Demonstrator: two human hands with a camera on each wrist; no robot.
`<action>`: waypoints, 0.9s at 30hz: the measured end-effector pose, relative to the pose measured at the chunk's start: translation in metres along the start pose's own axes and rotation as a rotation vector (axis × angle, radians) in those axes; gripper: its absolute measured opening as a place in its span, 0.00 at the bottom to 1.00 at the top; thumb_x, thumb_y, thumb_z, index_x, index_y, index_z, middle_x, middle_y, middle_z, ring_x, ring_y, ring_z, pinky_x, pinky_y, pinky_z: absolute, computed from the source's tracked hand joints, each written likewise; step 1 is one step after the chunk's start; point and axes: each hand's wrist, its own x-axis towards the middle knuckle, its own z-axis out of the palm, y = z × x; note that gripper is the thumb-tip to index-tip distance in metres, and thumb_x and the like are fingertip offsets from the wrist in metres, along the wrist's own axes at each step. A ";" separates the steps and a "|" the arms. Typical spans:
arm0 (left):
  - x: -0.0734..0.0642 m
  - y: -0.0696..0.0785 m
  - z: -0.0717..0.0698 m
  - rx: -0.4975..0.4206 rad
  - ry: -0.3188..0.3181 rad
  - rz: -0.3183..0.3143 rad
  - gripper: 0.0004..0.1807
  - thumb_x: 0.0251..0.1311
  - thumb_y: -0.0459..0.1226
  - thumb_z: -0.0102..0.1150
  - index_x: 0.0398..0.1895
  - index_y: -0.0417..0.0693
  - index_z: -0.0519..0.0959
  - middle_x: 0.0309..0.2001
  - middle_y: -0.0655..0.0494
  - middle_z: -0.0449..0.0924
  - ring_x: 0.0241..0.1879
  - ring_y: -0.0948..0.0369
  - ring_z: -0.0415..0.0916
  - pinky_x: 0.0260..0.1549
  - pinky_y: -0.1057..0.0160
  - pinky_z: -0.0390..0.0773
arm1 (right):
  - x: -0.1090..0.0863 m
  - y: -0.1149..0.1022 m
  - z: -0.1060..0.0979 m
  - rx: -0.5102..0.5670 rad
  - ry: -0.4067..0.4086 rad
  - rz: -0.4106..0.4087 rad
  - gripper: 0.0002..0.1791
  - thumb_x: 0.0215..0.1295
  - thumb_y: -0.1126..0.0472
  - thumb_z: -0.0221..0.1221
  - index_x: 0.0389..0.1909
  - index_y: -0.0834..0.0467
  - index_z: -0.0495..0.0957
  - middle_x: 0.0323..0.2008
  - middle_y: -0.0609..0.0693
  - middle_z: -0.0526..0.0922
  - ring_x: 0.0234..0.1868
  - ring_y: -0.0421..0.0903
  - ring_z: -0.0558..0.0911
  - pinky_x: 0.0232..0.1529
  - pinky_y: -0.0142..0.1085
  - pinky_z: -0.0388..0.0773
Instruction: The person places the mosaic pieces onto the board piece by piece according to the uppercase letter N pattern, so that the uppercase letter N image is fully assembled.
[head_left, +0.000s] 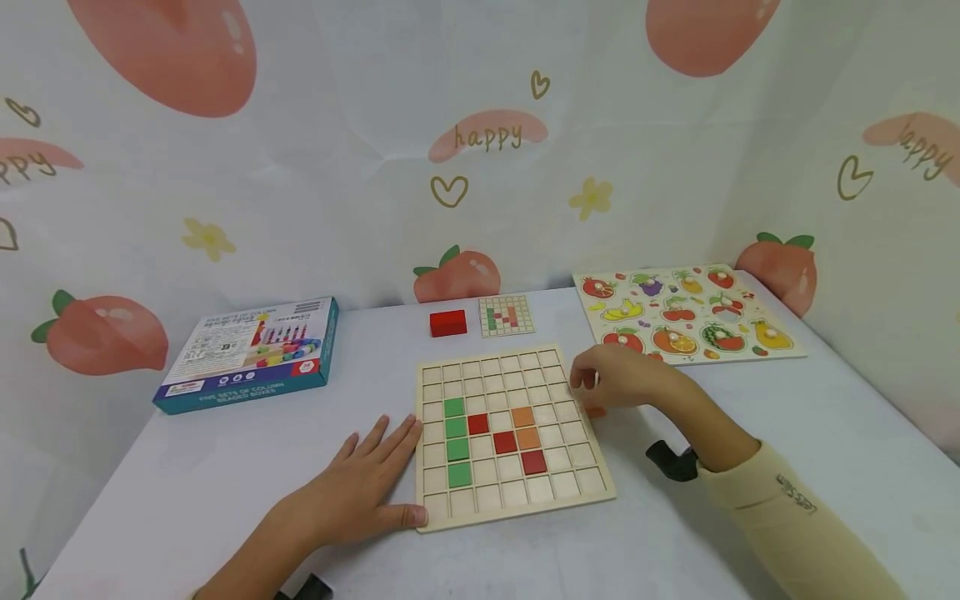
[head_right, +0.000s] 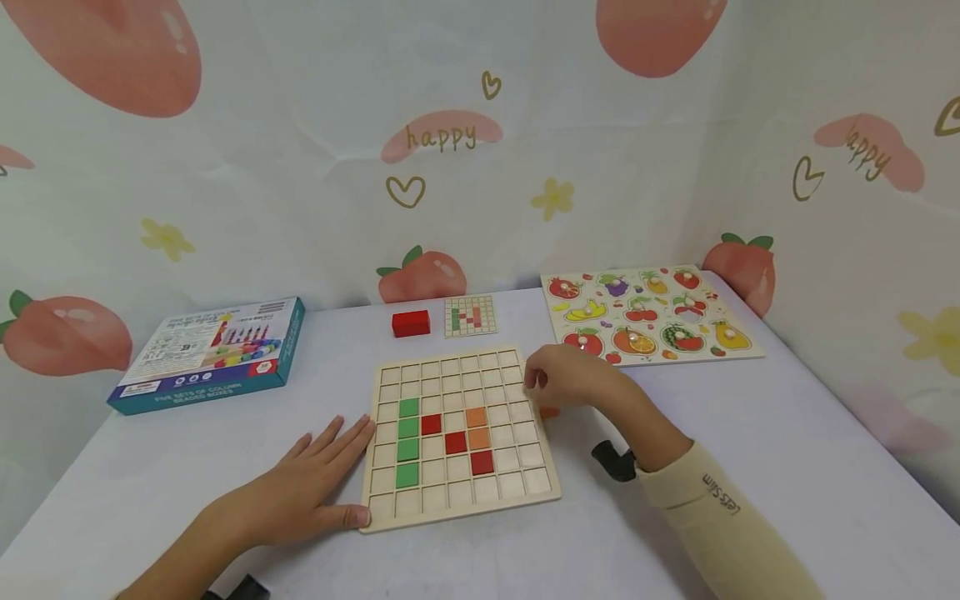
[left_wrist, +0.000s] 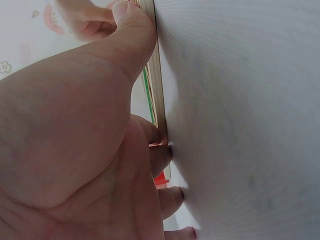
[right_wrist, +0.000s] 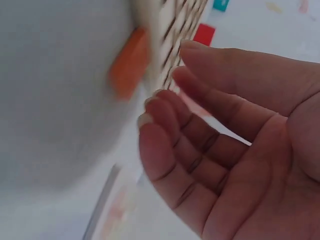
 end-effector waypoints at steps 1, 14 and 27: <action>0.000 0.000 0.000 0.001 0.001 0.000 0.62 0.51 0.75 0.53 0.81 0.51 0.49 0.80 0.55 0.44 0.78 0.43 0.34 0.67 0.30 0.41 | -0.001 0.004 0.000 -0.008 -0.004 0.007 0.07 0.59 0.65 0.69 0.36 0.56 0.82 0.31 0.48 0.77 0.34 0.46 0.75 0.32 0.36 0.75; 0.000 0.001 -0.001 0.002 0.004 0.003 0.62 0.51 0.75 0.52 0.81 0.50 0.49 0.80 0.54 0.44 0.78 0.43 0.34 0.67 0.30 0.41 | -0.006 0.027 0.001 0.036 -0.088 -0.051 0.10 0.56 0.64 0.72 0.30 0.54 0.78 0.27 0.45 0.75 0.31 0.43 0.73 0.33 0.36 0.72; -0.001 0.000 -0.001 -0.006 -0.003 -0.004 0.62 0.51 0.75 0.53 0.81 0.51 0.49 0.80 0.55 0.44 0.78 0.43 0.34 0.67 0.30 0.41 | -0.010 0.023 -0.005 0.120 -0.054 -0.031 0.08 0.58 0.66 0.70 0.30 0.55 0.79 0.28 0.47 0.77 0.29 0.44 0.76 0.31 0.37 0.75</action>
